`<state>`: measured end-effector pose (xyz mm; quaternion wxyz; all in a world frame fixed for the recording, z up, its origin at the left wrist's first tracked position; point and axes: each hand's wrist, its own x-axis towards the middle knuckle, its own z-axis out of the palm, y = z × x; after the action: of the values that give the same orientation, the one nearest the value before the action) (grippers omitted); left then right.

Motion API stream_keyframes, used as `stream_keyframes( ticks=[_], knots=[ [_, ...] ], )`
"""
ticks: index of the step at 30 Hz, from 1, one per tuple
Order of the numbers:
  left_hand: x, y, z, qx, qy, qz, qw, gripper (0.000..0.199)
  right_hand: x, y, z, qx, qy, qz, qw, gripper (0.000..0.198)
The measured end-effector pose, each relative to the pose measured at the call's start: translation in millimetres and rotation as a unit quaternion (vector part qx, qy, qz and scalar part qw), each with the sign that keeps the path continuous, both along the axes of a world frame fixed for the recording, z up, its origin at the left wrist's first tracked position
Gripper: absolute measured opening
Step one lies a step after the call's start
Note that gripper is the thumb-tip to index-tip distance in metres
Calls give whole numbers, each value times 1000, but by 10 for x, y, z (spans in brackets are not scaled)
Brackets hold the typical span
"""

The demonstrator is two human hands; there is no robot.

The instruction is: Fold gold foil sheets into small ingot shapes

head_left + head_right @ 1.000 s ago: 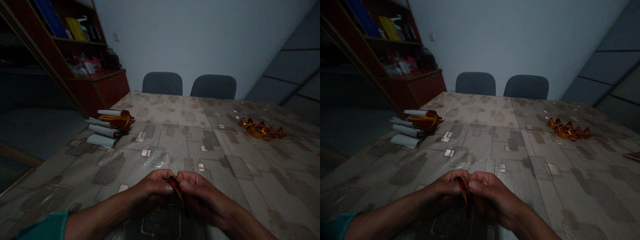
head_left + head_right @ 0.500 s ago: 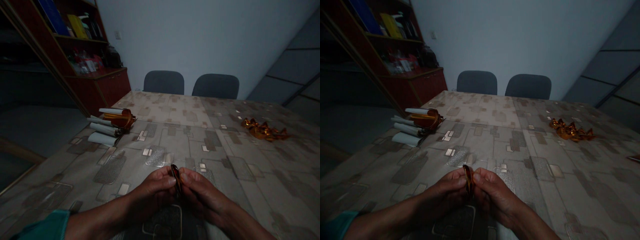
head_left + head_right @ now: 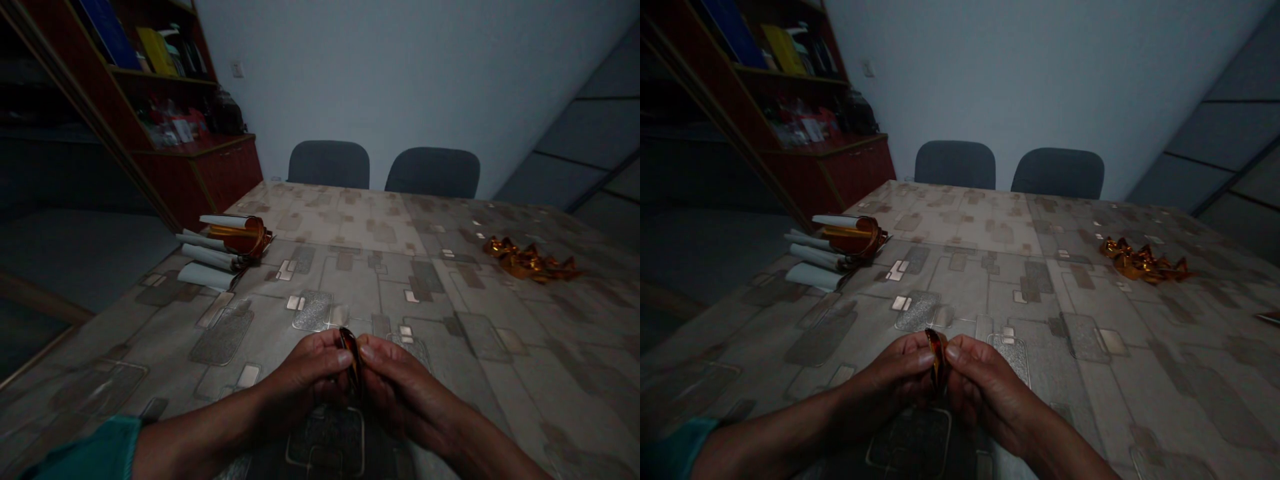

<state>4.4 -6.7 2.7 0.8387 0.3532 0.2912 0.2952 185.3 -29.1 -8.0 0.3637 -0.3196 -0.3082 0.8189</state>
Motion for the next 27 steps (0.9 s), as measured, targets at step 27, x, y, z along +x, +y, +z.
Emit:
stream_keyframes(
  ticks=[27],
  knots=[
    [19,10,-57,33,25,-27,999,34,8,-1,-18,-26,34,-4,999,15]
  ],
)
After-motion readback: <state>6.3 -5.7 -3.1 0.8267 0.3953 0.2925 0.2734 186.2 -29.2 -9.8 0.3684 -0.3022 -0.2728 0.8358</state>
